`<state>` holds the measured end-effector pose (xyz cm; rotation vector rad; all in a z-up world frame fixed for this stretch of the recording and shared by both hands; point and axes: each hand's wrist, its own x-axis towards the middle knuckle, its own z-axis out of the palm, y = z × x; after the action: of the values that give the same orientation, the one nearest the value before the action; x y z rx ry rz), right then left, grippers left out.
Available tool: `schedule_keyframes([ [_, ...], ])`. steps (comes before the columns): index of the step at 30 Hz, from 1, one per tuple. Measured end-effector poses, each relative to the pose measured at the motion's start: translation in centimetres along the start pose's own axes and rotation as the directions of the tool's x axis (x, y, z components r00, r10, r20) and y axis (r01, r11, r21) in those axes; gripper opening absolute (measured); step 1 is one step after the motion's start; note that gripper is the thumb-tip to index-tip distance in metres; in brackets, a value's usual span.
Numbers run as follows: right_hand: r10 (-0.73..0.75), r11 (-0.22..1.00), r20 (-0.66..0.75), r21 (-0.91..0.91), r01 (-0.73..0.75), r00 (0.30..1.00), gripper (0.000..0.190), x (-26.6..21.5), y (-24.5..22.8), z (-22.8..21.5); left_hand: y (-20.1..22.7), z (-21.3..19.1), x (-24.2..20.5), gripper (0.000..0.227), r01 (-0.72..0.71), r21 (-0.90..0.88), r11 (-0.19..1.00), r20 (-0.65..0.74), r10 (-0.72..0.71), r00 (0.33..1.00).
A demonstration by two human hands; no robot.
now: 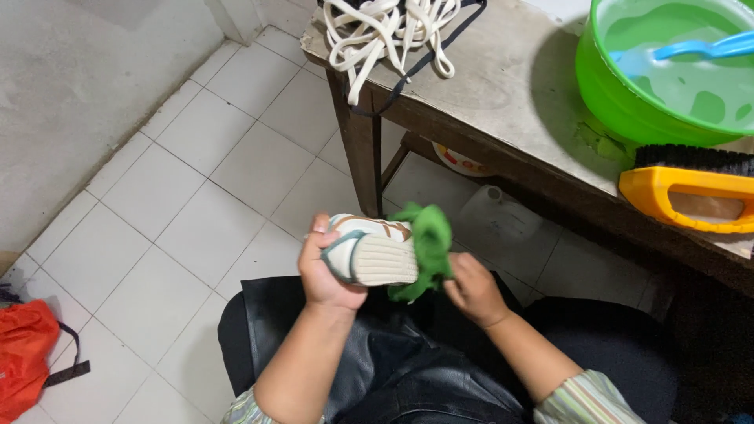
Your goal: The person scrubs the sole and upper of a white sneaker with a brush, rinses it with water from a bottle, and wipes it with a green cloth. The person repeats the scrubbing on the upper part of the shoe.
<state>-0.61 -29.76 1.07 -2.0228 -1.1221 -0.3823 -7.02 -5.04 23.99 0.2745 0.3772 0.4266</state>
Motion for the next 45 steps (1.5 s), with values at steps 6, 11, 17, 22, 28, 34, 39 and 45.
schedule_keyframes([
  [6,0.355,0.900,-0.266,0.357,-0.250,0.896,0.033,3.9,-6.3,-5.3,-1.7,-4.1,2.1,0.018,-0.011,0.108,0.994,-0.027,0.014,1.000],
  [11,0.210,0.941,-0.210,0.309,-0.139,0.955,0.053,7.1,-9.9,-2.8,-5.2,-2.1,0.2,0.022,0.037,0.109,0.993,-0.033,-0.034,0.999],
  [17,0.014,0.999,-0.205,-0.029,-0.020,0.979,0.042,3.0,-4.8,0.3,-4.4,-2.7,0.3,0.023,0.078,0.073,0.994,0.065,-0.082,0.994],
  [22,0.086,0.987,-0.229,-0.116,-0.115,0.970,0.034,2.9,-2.3,0.0,-3.4,-2.2,-0.3,0.021,0.105,0.034,0.994,0.048,-0.107,0.993],
  [28,0.988,0.026,0.068,0.810,-0.586,0.137,0.024,3.1,-1.5,-2.3,1.5,-3.9,0.3,0.015,0.162,-0.101,0.982,0.214,-0.138,0.967],
  [34,0.920,-0.210,0.294,0.928,-0.307,0.258,0.078,8.9,-6.6,-6.7,0.4,-6.7,-0.5,0.015,0.262,-0.181,0.948,0.259,-0.211,0.942],
  [39,0.979,0.083,0.129,0.446,-0.891,0.155,0.057,10.7,-5.7,-10.8,1.6,-8.6,-2.4,0.083,0.592,-0.047,0.804,0.392,-0.531,0.752],
  [45,0.809,0.424,0.238,0.398,-0.814,0.538,0.041,12.7,-7.1,-13.2,2.3,-9.0,-1.8,0.102,0.580,0.566,0.586,0.408,-0.810,0.420],
])
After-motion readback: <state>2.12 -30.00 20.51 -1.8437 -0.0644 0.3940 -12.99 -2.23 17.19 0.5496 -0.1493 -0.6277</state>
